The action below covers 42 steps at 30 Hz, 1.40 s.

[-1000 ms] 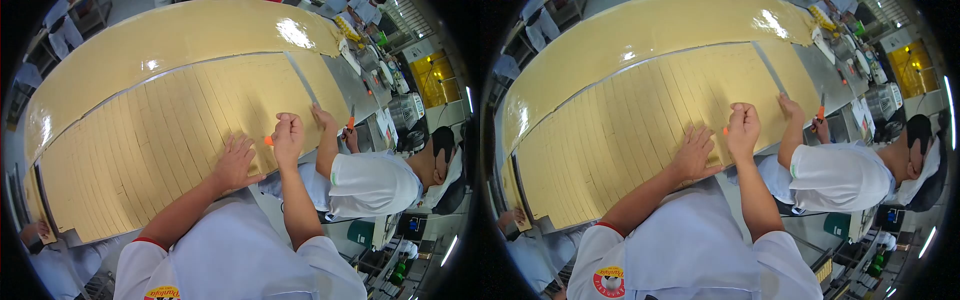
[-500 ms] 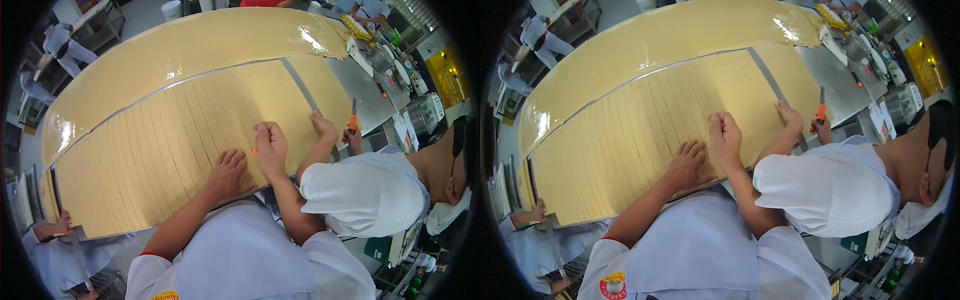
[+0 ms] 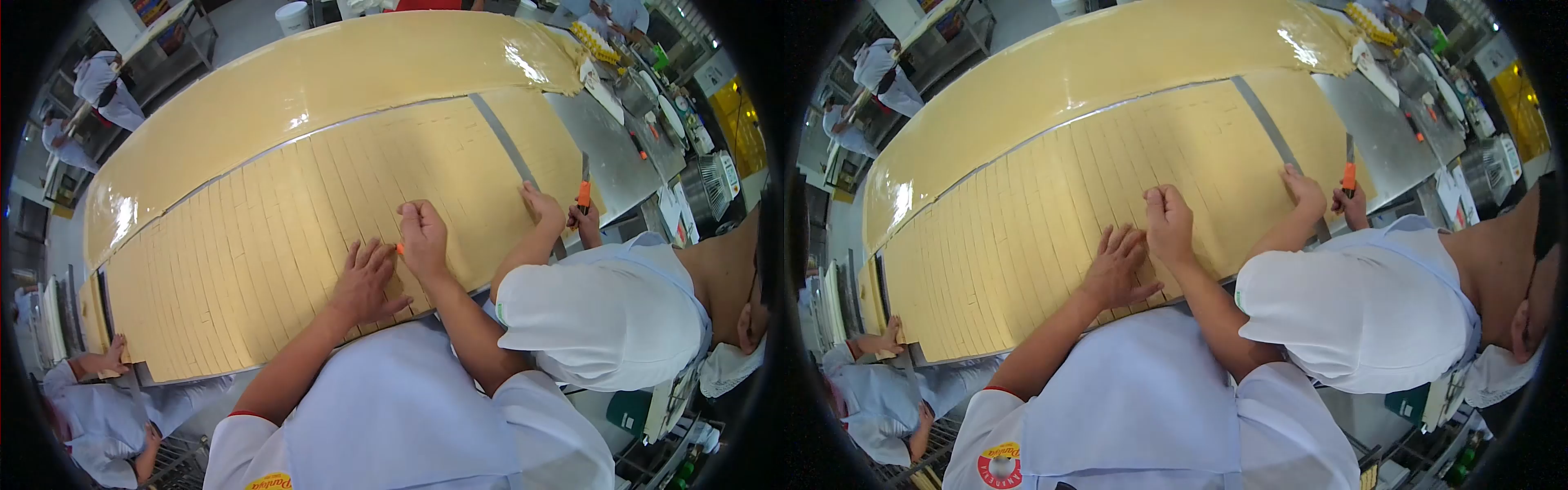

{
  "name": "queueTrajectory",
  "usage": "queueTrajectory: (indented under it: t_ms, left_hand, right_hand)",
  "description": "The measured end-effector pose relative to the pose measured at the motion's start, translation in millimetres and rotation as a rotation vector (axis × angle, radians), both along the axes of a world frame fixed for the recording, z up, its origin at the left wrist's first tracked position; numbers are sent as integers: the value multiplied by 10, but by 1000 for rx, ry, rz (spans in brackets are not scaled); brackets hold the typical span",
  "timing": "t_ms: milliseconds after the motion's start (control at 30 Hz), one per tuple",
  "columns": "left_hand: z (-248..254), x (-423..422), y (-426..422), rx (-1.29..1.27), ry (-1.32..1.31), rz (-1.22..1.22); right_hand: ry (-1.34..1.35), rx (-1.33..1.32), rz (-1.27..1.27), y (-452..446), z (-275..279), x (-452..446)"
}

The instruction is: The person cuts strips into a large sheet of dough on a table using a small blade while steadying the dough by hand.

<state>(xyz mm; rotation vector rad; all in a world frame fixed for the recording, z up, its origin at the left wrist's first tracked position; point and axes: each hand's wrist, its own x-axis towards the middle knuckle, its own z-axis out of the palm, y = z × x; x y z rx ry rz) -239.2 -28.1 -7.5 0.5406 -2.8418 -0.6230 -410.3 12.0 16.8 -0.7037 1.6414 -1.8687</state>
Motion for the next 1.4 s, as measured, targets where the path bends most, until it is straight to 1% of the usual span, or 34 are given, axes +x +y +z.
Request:
queueTrajectory:
  t_ms: [33,67,100,133,167,233,267,300,333,367,400,433,467,500,533,567,600,667,733,767,833,900,967,1033,1067,1133,1200,1267,1300,1333,1367,1400]
  left_hand:
    - [-77,23,-27,-34,-43,-19]
    - [-40,45,-52,-29,-43,-8]
    - [37,73,-73,-33,25,0]
    - [77,103,-83,-40,96,9]
    - [66,151,-98,-37,96,13]
    - [62,244,-138,9,106,90]
    - [8,282,-133,12,110,91]
    - [-82,313,-128,7,51,51]
    - [-129,319,-149,-2,-5,13]
    - [-83,302,-201,-3,-2,20]
    - [5,303,-211,-3,29,25]
    - [49,304,-214,-6,64,30]
    - [53,282,-231,-8,67,33]
    - [56,254,-250,-12,76,34]
    - [54,238,-251,-13,84,31]
    - [14,230,-250,-12,87,22]
    - [-25,205,-263,-15,57,15]
    - [-26,167,-296,-9,26,16]
    - [148,131,-344,-19,24,6]
    - [83,98,-351,-22,26,5]
    - [-114,11,-335,-37,-6,-78]
    - [-30,-56,-335,-45,-35,-68]
    - [56,-76,-311,-39,-76,-54]
    - [181,-143,-357,-36,-93,-71]
    - [132,-179,-367,-41,-92,-77]
    - [-41,-239,-334,-39,-87,-169]
    - [-54,-285,-324,-70,-71,-159]
    - [-57,-271,-301,-101,-57,-155]
    - [-45,-286,-298,-100,-110,-152]
    - [-12,-332,-314,-106,-155,-150]
    - [28,-384,-354,-140,-121,-158]
    - [54,-369,-352,-121,-159,-164]
  right_hand:
    - [43,8,16,-50,-60,-2]
    - [43,13,28,-36,84,28]
    - [27,-16,21,28,382,76]
    - [13,-46,15,57,541,116]
    - [14,-43,19,35,520,162]
    - [-80,34,77,-40,435,249]
    - [-76,37,78,-89,272,273]
    - [-4,39,75,-147,31,286]
    - [71,39,74,-204,-91,280]
    - [75,38,82,-219,60,264]
    - [22,28,61,-150,358,273]
    - [-28,14,41,-111,521,272]
    - [-16,-30,62,-132,522,249]
    - [-13,-33,60,-226,354,233]
    - [49,17,63,-343,50,221]
    - [112,68,64,-412,82,249]
    - [118,67,57,-378,135,226]
    - [-23,38,28,-262,308,208]
    - [-30,29,12,-175,385,167]
    - [-32,7,-7,-173,407,146]
    - [-2,17,-2,-248,46,26]
    - [29,26,3,-280,177,-20]
    - [-3,-38,-68,-138,355,-54]
    - [10,-9,-84,-121,297,-132]
    - [26,15,-103,-141,247,-180]
    - [41,37,-114,-206,-86,-285]
    - [59,55,-110,-256,-128,-334]
    - [60,160,-92,-216,-137,-338]
    - [69,150,-93,-203,-139,-325]
    - [163,204,-112,-193,-128,-283]
    - [272,244,-144,-228,-101,-306]
    - [294,201,-153,-244,-118,-298]
